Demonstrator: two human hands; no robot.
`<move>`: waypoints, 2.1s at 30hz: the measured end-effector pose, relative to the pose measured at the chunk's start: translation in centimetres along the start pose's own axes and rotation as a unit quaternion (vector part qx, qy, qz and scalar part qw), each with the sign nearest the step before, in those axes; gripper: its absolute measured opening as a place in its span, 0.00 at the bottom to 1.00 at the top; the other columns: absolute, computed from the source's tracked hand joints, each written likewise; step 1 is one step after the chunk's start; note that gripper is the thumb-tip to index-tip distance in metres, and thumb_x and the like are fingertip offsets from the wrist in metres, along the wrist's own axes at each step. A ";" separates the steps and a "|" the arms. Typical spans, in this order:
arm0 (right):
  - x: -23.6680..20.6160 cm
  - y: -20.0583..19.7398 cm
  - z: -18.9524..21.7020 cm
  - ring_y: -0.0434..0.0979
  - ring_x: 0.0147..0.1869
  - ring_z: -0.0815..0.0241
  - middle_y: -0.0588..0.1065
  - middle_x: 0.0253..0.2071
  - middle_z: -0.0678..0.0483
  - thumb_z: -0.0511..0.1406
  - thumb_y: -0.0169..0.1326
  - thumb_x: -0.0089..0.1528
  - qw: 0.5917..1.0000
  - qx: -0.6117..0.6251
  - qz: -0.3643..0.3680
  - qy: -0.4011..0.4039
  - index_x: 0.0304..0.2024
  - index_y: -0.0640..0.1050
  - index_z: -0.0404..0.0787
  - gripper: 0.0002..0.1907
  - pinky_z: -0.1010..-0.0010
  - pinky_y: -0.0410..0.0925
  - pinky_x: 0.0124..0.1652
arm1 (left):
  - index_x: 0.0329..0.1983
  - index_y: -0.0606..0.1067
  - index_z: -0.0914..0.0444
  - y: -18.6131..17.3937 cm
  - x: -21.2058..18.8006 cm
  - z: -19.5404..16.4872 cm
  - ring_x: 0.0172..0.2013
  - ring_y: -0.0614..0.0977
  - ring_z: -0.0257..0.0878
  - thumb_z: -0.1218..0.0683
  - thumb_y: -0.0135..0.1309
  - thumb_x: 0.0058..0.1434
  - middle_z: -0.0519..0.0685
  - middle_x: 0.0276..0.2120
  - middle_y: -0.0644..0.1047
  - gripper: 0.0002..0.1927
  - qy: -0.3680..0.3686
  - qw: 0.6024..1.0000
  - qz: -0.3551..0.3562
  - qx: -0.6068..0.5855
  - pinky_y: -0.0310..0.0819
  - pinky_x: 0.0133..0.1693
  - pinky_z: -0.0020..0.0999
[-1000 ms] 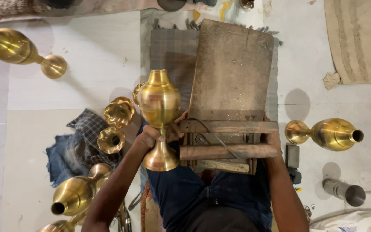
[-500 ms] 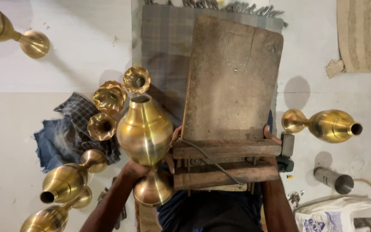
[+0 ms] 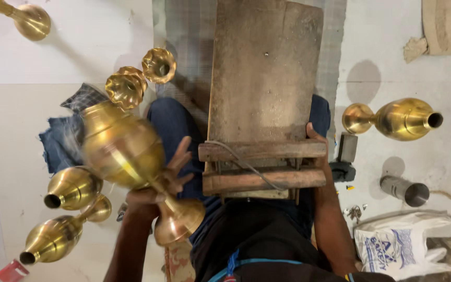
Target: The person sits on the floor with a brass vase held against a wooden lap board and works its surface with a small hand tool, rotating the vase to treat different areas. At the end the person sets the vase upright on the board and wraps a strap around its base.
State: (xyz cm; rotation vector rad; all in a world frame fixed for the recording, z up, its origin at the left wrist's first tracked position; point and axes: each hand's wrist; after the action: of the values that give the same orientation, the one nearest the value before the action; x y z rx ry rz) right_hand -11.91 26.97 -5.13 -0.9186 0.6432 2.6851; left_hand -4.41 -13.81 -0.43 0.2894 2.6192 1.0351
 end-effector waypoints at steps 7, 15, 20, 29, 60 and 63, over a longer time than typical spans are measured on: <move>-3.5 -4.3 1.8 0.82 0.57 0.49 0.78 0.51 0.38 0.31 0.60 0.66 0.884 -0.180 -0.072 -0.425 0.56 0.74 0.27 0.18 0.57 0.77 0.56 | 0.34 0.74 0.69 9.7 -5.8 2.8 0.52 0.77 0.53 0.60 0.58 0.61 0.55 0.37 0.77 0.07 0.179 0.978 -0.064 -0.088 0.66 0.53 0.47; -15.0 -1.8 0.6 0.86 0.51 0.58 0.82 0.45 0.46 0.36 0.59 0.65 0.863 -0.192 0.032 -0.467 0.53 0.80 0.31 0.18 0.66 0.79 0.58 | 0.47 0.70 0.61 18.8 4.1 15.7 0.44 0.72 0.36 0.56 0.55 0.69 0.51 0.51 0.73 0.08 0.163 0.976 -0.110 -0.095 0.68 0.48 0.33; -15.9 -0.6 -1.2 0.69 0.29 0.75 0.76 0.27 0.51 0.31 0.69 0.61 0.859 -0.304 -0.085 -0.402 0.54 0.82 0.30 0.20 0.85 0.60 0.31 | 0.54 0.70 0.59 19.3 3.4 16.2 0.47 0.73 0.29 0.52 0.55 0.69 0.46 0.61 0.70 0.14 0.056 0.987 -0.112 -0.100 0.68 0.46 0.27; -18.6 0.7 -0.4 0.78 0.35 0.74 0.82 0.39 0.47 0.32 0.68 0.65 0.817 -0.383 -0.121 -0.413 0.53 0.81 0.32 0.16 0.87 0.65 0.32 | 0.75 0.61 0.61 19.2 2.1 13.9 0.48 0.74 0.30 0.53 0.58 0.67 0.47 0.57 0.71 0.35 -0.151 0.977 -0.068 -0.136 0.71 0.50 0.28; -13.1 5.4 1.0 0.82 0.35 0.60 0.79 0.35 0.44 0.23 0.60 0.67 0.920 -0.130 0.248 -0.273 0.43 0.76 0.29 0.05 0.71 0.78 0.36 | 0.46 0.77 0.70 9.7 1.3 5.9 0.43 0.82 0.49 0.43 0.41 0.68 0.59 0.46 0.81 0.26 0.353 0.761 -0.246 0.485 0.76 0.46 0.39; -13.2 4.9 0.9 0.84 0.40 0.56 0.79 0.38 0.39 0.22 0.60 0.66 0.924 -0.094 0.241 -0.282 0.42 0.76 0.28 0.05 0.65 0.80 0.43 | 0.47 0.77 0.70 9.8 1.4 5.9 0.44 0.81 0.50 0.45 0.41 0.67 0.60 0.46 0.80 0.24 0.378 0.755 -0.225 0.486 0.76 0.45 0.39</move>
State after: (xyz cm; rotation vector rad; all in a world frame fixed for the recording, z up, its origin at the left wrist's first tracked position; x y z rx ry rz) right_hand -3.87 22.10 5.41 0.0372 0.5300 3.2620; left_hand -2.91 -2.65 1.99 -0.6870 3.4170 -0.6076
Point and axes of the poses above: each hand's wrist, its own x-axis towards the middle knuckle, its own y-axis out of the palm, z = x × y
